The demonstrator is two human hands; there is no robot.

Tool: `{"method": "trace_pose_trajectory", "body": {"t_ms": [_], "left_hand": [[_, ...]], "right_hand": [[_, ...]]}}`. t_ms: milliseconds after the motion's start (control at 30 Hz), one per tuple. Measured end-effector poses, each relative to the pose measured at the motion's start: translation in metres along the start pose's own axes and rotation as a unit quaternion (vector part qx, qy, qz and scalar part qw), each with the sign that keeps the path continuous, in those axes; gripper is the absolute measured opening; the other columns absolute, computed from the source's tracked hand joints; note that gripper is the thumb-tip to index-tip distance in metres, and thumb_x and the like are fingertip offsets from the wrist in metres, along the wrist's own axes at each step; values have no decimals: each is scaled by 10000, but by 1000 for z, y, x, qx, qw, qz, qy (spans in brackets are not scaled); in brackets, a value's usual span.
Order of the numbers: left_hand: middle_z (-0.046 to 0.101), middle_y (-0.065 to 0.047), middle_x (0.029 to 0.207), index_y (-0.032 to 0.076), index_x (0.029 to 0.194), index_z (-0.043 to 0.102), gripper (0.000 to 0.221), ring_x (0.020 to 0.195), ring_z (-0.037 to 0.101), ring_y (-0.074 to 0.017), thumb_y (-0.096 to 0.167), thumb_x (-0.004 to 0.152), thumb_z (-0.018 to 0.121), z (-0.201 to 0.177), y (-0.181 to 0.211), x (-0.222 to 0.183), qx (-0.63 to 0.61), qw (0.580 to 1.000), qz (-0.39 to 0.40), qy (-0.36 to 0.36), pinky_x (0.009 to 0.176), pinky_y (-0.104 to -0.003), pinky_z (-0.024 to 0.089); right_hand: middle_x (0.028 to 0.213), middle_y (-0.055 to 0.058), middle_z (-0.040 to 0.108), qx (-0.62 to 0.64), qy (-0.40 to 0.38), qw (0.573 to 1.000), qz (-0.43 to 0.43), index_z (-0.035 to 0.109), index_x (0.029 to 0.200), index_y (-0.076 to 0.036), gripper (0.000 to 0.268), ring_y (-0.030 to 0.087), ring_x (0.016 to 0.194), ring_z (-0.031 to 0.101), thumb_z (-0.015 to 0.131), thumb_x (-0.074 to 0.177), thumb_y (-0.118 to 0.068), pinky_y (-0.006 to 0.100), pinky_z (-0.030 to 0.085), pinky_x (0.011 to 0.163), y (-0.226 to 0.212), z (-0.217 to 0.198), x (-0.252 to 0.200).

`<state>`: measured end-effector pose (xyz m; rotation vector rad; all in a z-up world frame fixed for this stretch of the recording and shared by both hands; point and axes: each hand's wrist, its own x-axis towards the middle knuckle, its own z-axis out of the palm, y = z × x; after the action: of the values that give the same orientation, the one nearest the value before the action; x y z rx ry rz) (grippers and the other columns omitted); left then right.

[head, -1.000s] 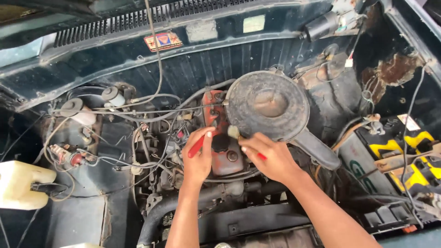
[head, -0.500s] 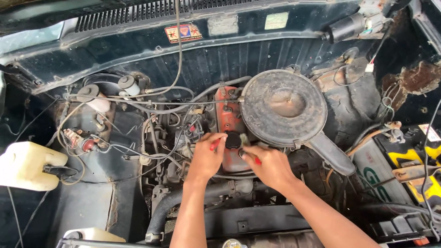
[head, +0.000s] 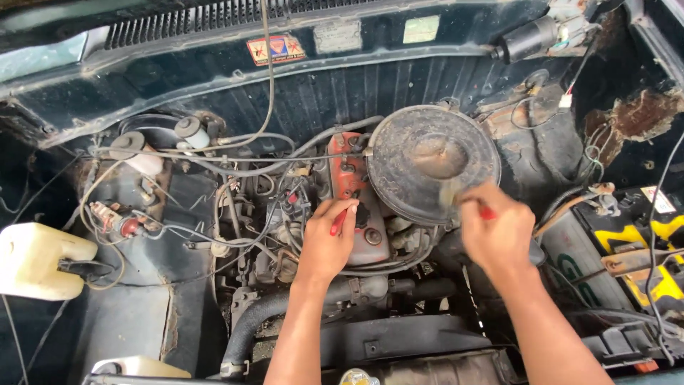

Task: Cleaning the air filter housing and surrounding engine components using a brush and a small scraper tool.

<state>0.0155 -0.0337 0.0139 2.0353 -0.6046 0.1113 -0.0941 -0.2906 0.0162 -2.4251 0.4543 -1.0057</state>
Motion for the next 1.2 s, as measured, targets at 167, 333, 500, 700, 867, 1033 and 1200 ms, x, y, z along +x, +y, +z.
{"method": "trace_pose_trajectory", "body": {"t_ms": [167, 333, 500, 700, 867, 1033, 1200], "left_hand": [[717, -130, 1037, 127, 1130, 755, 243, 917, 742, -361, 229, 1045, 552, 11, 2, -3, -19, 999, 39, 9, 740, -422, 642], [728, -116, 1044, 149, 1110, 761, 211, 938, 746, -357, 238, 1028, 589, 8, 6, -6, -12, 998, 54, 19, 764, -416, 644], [719, -136, 1068, 120, 1136, 754, 231, 945, 745, -359, 218, 1043, 567, 4, 21, -7, -6, 997, 76, 21, 772, -422, 646], [722, -115, 1062, 127, 1107, 754, 179, 995, 735, -336, 195, 1016, 616, 14, 9, -6, 56, 987, 143, 39, 816, -401, 640], [727, -127, 1052, 99, 1116, 750, 213, 979, 740, -333, 199, 1036, 580, 9, 12, -7, 23, 992, 123, 18, 822, -414, 640], [726, -126, 1072, 108, 1121, 750, 223, 1010, 730, -362, 218, 1039, 574, 10, 10, -7, 29, 994, 103, 8, 806, -427, 644], [722, -125, 1079, 104, 1134, 741, 250, 1007, 732, -360, 231, 1057, 541, 13, 7, -7, 22, 996, 84, -18, 791, -421, 646]], "right_hand": [[591, 72, 663, 191, -61, 979, 34, 746, 818, -169, 165, 250, 485, 621, 593, 829, -109, 370, 531, 535, -26, 1, 1], [729, 56, 692, 14, -28, 999, 37, 735, 849, -261, 162, 366, 729, 685, 608, 900, -174, 458, 552, 747, 5, 0, 6], [638, 117, 704, 310, -115, 942, -61, 798, 929, -92, 187, 162, 474, 640, 633, 879, -22, 379, 563, 558, -46, 16, 1], [944, 132, 746, -56, -56, 993, 84, 715, 1059, -235, 114, 396, 945, 705, 616, 1001, -230, 551, 543, 895, 16, 9, 6], [1003, 143, 755, 69, -21, 995, 75, 769, 1168, -164, 169, 387, 998, 707, 702, 1012, -160, 527, 558, 880, -18, 23, 8], [1058, 145, 745, 142, -93, 982, 83, 758, 1235, -214, 265, 373, 1054, 691, 717, 973, -206, 510, 535, 934, -29, 38, 12], [1084, 9, 775, 43, -139, 978, 147, 687, 1356, -273, 326, 355, 1065, 688, 545, 1081, -376, 538, 506, 986, -30, 17, 18]]}}
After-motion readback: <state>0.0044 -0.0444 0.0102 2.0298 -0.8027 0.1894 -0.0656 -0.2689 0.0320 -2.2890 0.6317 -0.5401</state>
